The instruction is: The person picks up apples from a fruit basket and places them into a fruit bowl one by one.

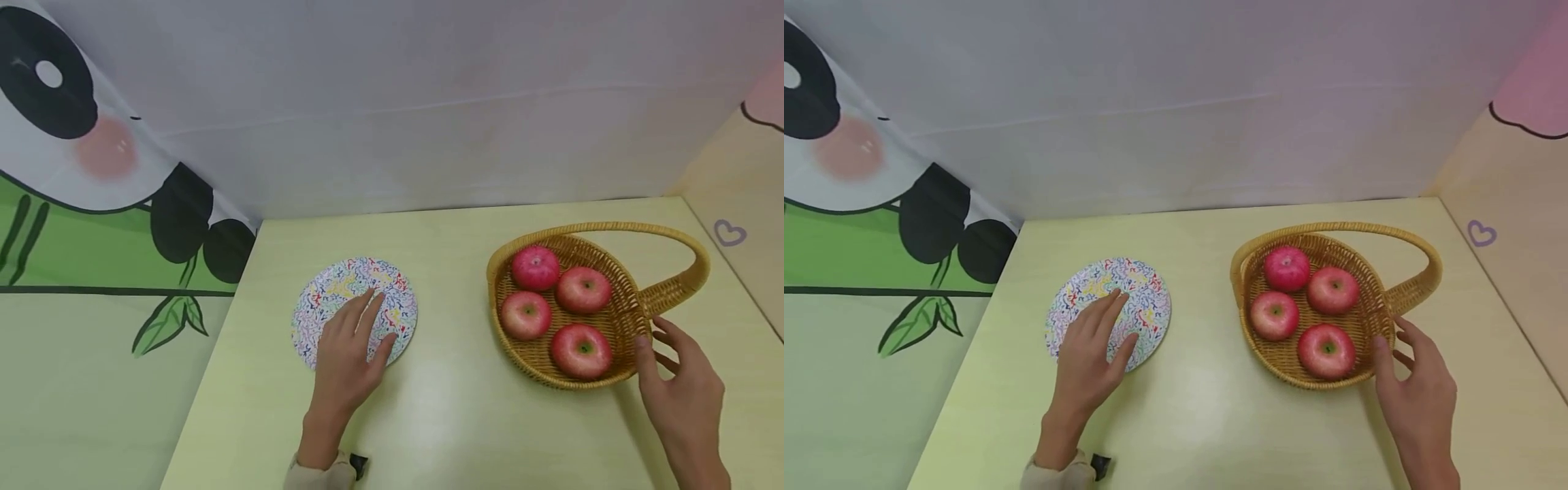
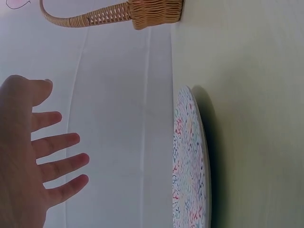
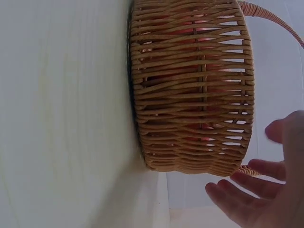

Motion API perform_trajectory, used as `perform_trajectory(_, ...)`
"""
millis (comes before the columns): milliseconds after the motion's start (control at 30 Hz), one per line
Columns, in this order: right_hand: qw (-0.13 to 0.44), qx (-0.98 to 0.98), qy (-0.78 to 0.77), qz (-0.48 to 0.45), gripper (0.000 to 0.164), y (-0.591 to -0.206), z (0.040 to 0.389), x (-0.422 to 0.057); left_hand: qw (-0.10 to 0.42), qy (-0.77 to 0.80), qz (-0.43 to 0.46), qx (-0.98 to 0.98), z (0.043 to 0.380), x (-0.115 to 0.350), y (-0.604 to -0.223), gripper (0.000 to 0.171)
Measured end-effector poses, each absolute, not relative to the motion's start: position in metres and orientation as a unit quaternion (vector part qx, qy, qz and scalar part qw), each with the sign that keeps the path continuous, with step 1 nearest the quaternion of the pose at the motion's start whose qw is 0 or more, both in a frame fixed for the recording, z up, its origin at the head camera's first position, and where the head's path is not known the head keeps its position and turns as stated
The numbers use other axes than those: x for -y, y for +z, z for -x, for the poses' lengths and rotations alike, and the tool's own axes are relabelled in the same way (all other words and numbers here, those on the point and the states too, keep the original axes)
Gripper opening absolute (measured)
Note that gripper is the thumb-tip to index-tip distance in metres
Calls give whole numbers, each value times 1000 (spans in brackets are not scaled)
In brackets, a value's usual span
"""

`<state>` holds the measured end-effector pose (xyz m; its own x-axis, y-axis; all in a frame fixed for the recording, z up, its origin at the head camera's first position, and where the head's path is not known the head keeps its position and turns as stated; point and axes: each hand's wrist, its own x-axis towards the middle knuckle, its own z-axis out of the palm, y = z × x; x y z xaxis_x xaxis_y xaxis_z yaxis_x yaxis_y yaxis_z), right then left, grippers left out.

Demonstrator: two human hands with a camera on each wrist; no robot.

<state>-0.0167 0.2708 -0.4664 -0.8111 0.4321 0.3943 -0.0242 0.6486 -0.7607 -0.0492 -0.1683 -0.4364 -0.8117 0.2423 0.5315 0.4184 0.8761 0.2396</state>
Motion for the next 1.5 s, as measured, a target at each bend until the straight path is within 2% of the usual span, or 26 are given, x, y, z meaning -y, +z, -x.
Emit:
perform_trajectory(200,280,844,421,177,31,-467,20,-272,261,-180,200,927,53,154,-432,57)
perform_trajectory(433,206,813,473,270,31,-464,23,-272,252,-198,225,920,54,138,-430,55)
perform_trajectory(833,152,744,573,310,31,-460,25,-274,254,-225,256,905,63,109,-424,52)
perform_trajectory(1000,150,672,652,317,27,-462,26,-275,256,-243,279,893,67,95,-421,51)
perform_trajectory(1267,140,685,641,317,30,-464,27,-274,247,-253,300,886,71,72,-424,52)
perform_trajectory(1500,159,673,651,312,29,-467,25,-273,225,-257,309,888,71,56,-427,52)
